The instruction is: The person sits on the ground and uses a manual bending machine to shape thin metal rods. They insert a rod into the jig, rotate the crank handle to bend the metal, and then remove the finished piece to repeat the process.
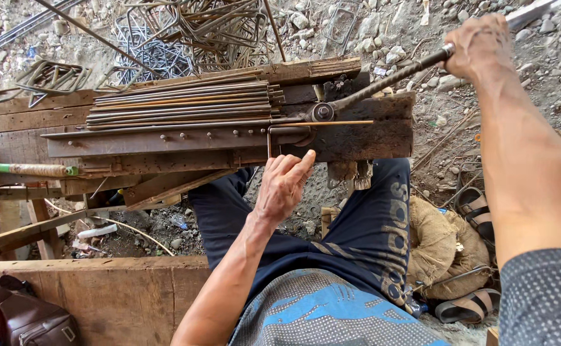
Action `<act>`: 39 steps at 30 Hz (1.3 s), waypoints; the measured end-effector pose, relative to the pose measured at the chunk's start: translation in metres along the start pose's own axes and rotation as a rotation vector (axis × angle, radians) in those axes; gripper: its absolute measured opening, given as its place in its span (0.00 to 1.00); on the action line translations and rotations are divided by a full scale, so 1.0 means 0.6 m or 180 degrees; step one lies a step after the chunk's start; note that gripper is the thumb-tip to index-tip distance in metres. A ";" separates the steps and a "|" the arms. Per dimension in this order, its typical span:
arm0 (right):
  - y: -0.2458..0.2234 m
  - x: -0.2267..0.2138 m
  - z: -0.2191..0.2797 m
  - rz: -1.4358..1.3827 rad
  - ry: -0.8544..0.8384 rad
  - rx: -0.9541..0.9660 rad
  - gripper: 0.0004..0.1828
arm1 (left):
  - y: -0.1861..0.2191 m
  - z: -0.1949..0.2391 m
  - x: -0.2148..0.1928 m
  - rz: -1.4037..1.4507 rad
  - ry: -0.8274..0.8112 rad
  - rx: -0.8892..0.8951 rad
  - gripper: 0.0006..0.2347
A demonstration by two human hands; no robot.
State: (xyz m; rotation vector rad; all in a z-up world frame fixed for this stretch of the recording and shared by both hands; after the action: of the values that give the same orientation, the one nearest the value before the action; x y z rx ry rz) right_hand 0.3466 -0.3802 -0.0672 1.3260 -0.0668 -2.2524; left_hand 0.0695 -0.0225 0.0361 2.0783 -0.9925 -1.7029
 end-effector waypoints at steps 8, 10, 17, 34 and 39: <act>-0.020 -0.063 -0.058 -0.0661 -0.0414 0.0142 0.12 | 0.009 -0.010 0.015 -0.0612 -0.0222 -0.0093 0.18; -0.025 -0.068 -0.062 -0.0662 0.0320 -0.0244 0.05 | 0.009 -0.010 0.014 -0.0548 -0.0275 -0.0116 0.19; -0.021 -0.066 -0.023 -0.0358 -0.0309 0.0011 0.15 | 0.003 -0.012 0.008 -0.0568 -0.0371 -0.0013 0.16; 0.006 -0.017 0.024 0.0262 -0.0136 0.0218 0.26 | -0.007 -0.005 0.021 -0.0689 -0.0494 -0.0129 0.01; -0.015 0.013 0.211 -0.2368 0.0122 0.1041 0.28 | -0.010 -0.010 0.021 -0.0478 -0.0344 -0.0192 0.06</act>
State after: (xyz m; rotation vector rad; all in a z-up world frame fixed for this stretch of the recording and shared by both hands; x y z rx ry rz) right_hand 0.2349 -0.4030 -0.0103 1.7809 0.0933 -2.9190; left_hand 0.0781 -0.0278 0.0246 2.0882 -0.8217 -1.9118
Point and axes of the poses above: each hand's wrist, its own z-axis away from the middle knuckle, its own x-axis out of the palm, y = z × x, the point moved 7 cm from there along -z, towards the middle knuckle, and after that the axes turned 10 degrees about -x, right-handed, at the moved point
